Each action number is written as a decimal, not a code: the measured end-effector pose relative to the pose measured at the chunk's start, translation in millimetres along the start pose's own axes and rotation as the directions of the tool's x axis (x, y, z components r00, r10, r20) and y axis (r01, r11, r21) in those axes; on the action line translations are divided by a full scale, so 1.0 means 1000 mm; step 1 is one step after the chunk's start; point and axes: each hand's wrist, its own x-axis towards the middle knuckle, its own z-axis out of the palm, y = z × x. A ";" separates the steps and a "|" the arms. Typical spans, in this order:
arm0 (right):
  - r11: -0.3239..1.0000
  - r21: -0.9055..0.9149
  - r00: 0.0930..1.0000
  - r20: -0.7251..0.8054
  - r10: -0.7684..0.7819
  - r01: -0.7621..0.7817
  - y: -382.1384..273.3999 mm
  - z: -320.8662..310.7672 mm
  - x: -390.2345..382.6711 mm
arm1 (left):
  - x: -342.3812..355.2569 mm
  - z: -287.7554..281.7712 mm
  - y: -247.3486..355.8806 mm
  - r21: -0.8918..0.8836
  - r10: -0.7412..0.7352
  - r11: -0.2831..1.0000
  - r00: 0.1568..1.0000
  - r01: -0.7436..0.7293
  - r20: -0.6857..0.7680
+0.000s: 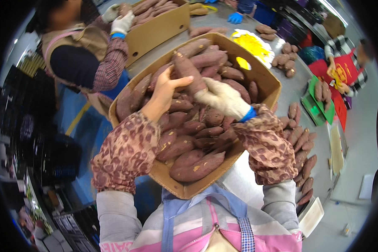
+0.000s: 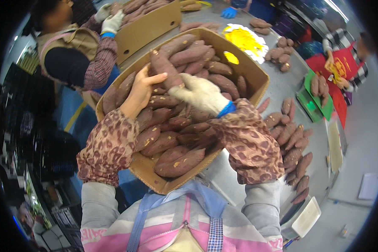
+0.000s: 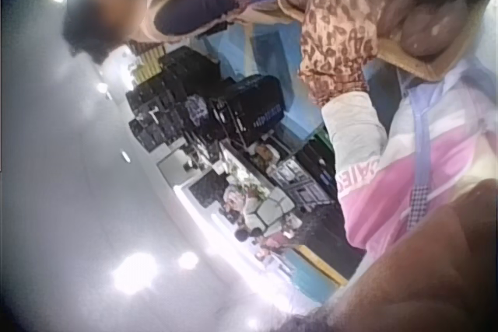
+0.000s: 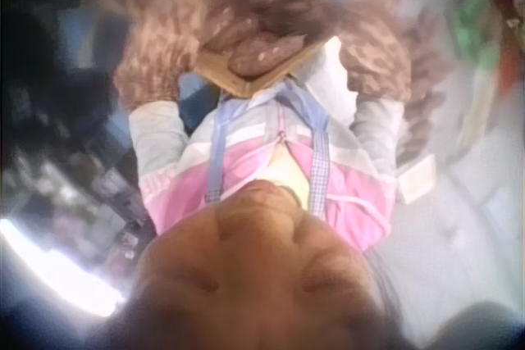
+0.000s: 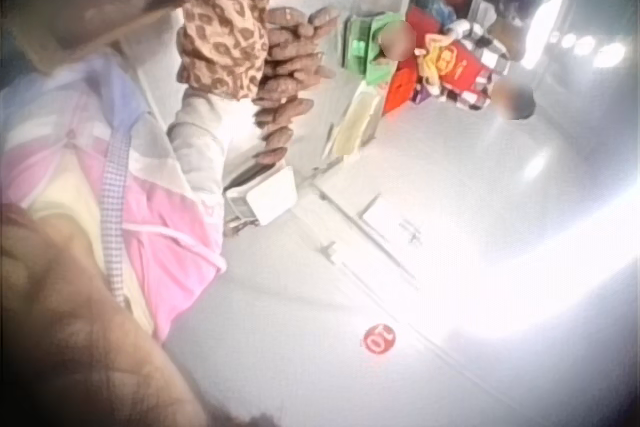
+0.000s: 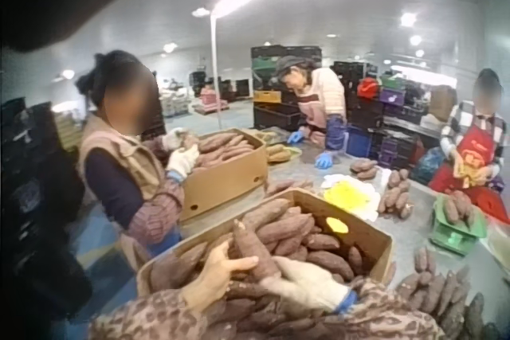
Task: The person sorts sweet potatoes from a cardboard box onto a metal table, handling them one at a time with gloved hands. Other workers are visible nearby, also sorting and weighing produce.
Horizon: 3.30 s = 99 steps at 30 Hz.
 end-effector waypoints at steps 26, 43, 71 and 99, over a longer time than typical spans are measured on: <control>-0.025 0.302 -0.251 -0.740 0.624 -0.953 0.108 -0.130 -0.390 | -0.016 0.022 -0.003 0.724 -0.130 0.649 0.904 -0.233 0.407; 0.359 -0.194 0.355 -0.809 0.468 -0.913 0.027 -0.149 -0.278 | -0.014 0.007 -0.011 0.811 -0.276 0.476 0.818 -0.340 0.505; 0.707 -0.684 0.915 0.148 0.377 -0.181 0.009 -0.047 0.051 | -0.010 0.001 -0.010 0.873 -0.238 0.307 0.858 -0.378 0.455; 0.611 0.722 0.932 0.137 0.335 -0.326 -0.005 -0.007 0.009 | -0.006 0.010 0.022 -0.216 -0.101 0.972 0.995 0.095 -0.014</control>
